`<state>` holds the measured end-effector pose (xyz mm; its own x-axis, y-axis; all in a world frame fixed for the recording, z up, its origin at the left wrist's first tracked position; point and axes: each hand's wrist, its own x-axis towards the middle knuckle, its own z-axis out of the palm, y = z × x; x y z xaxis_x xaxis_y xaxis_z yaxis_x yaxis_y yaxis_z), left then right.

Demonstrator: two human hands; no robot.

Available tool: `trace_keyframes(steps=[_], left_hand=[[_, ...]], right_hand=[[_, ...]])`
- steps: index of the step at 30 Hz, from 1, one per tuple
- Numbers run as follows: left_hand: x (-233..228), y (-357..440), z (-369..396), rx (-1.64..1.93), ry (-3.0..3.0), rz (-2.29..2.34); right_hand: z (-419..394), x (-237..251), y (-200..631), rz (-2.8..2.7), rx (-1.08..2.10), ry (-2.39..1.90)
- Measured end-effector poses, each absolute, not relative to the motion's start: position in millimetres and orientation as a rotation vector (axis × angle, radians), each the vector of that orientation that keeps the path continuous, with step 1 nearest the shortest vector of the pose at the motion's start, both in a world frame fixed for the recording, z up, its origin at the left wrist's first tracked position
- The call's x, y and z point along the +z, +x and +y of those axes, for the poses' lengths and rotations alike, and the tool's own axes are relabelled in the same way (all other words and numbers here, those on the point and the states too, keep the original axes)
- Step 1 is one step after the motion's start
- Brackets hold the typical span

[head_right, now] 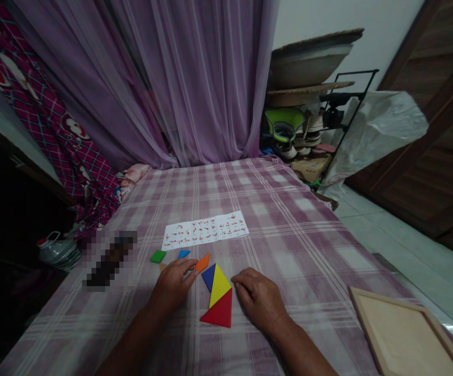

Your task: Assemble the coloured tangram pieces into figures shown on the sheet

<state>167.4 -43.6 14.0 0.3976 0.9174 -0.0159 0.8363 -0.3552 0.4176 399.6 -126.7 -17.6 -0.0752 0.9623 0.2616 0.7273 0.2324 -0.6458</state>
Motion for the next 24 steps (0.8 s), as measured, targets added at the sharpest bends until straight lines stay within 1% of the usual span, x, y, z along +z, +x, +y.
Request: trace_keyframes(steps=[7,24], left_hand=[[21.1,172.4,-44.3,0.249,2.266,1.548],[20.4,167.7,-41.9,0.167,2.214,1.486]], right_hand=[[-127.2,-14.1,399.9,-1.867,0.457,-1.564],[-126.5,-16.6,401.2,-1.887,0.466,-1.54]])
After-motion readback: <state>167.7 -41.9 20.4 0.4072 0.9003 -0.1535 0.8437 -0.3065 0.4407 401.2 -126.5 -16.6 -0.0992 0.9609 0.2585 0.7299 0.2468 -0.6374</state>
